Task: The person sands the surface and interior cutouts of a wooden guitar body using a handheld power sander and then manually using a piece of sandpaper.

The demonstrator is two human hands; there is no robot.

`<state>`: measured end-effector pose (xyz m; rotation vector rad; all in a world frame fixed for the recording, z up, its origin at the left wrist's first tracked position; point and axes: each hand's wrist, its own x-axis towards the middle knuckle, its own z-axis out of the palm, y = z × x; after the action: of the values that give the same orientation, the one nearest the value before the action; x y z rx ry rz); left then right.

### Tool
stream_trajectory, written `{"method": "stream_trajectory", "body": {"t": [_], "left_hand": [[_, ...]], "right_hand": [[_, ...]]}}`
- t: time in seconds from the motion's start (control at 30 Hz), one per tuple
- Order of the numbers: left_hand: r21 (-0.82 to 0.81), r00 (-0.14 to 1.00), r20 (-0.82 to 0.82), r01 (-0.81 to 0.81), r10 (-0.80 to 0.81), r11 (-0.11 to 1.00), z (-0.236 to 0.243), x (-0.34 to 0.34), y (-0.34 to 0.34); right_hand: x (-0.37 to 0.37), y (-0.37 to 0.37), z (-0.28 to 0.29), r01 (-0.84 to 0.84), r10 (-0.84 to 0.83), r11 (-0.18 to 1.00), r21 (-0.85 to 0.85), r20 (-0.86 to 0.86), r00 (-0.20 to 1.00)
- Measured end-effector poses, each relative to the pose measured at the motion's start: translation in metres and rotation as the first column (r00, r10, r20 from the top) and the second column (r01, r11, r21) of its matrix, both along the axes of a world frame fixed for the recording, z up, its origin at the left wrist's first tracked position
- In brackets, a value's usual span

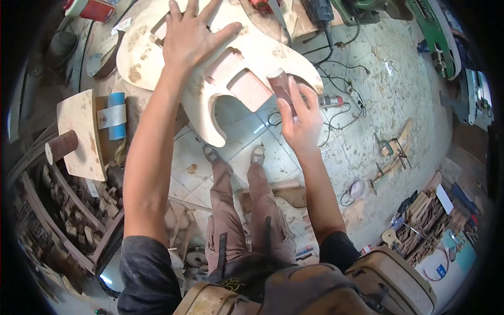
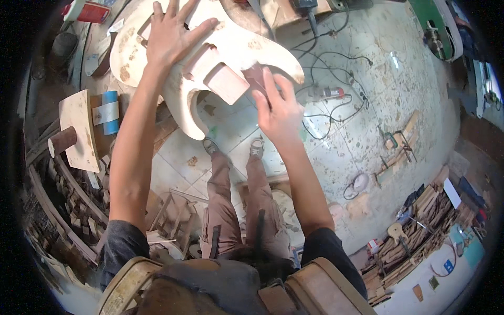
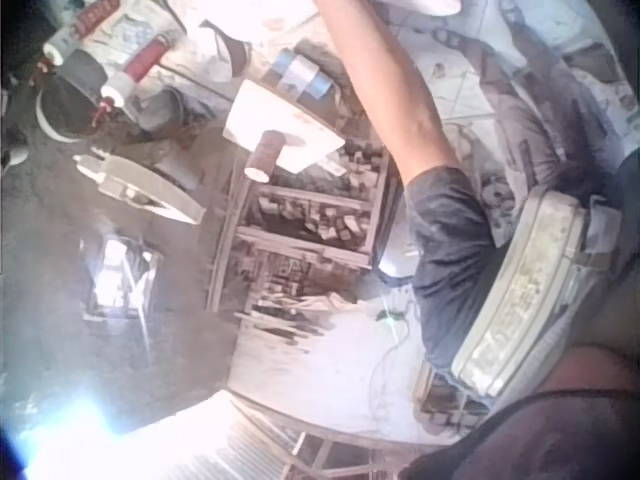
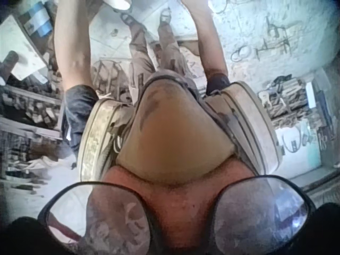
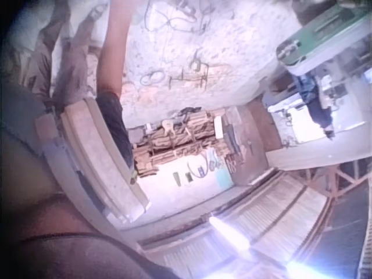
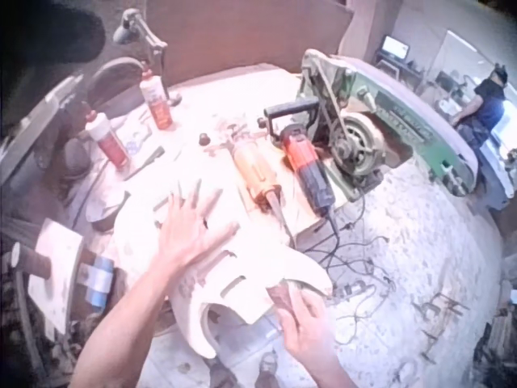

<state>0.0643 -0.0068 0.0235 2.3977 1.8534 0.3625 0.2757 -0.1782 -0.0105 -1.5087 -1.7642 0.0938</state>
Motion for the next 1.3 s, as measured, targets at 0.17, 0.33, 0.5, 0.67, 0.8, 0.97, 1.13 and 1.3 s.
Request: {"method": "stream_trajectory", "body": {"t": [0.17,0.33,0.5,0.67,0.8,0.97,1.13,1.3], "left_hand": [[-0.068,0.999,0.046,-0.004,0.007,0.998,0.008,0.000,-0.004],[-0.060,0.999,0.033,-0.007,0.009,0.998,0.006,0.000,-0.006],[-0.022,1.000,0.021,0.003,-0.003,1.000,0.003,-0.003,0.000],[-0.016,1.000,-0.013,-0.010,0.010,1.000,0.003,-0.003,0.000],[0.025,1.000,-0.001,0.011,-0.011,1.000,0.000,0.000,0.001],[0.066,1.000,0.007,-0.004,0.003,0.998,0.002,0.006,-0.003],[0.032,0.957,0.071,0.281,-0.282,0.959,-0.013,0.021,0.029],[0.053,0.863,0.193,0.466,-0.467,0.883,-0.005,0.038,0.029]], "right_hand": [[-0.017,0.029,0.023,-0.001,0.002,0.998,-0.068,0.015,1.000],[-0.004,0.014,0.011,0.005,-0.005,1.000,-0.015,0.004,1.000],[-0.007,-0.014,-0.011,0.065,-0.068,0.997,-0.041,-0.072,0.995],[-0.002,0.013,0.007,0.090,-0.092,0.991,-0.094,-0.009,0.996],[0.009,0.006,-0.011,0.125,-0.125,0.992,-0.010,-0.085,0.989],[0.008,0.035,0.003,0.201,-0.199,0.979,0.042,-0.049,0.979],[0.003,0.031,0.004,0.199,-0.201,0.980,-0.030,-0.126,0.971],[0.003,0.008,-0.010,0.066,-0.069,0.997,-0.035,-0.103,0.992]]}}
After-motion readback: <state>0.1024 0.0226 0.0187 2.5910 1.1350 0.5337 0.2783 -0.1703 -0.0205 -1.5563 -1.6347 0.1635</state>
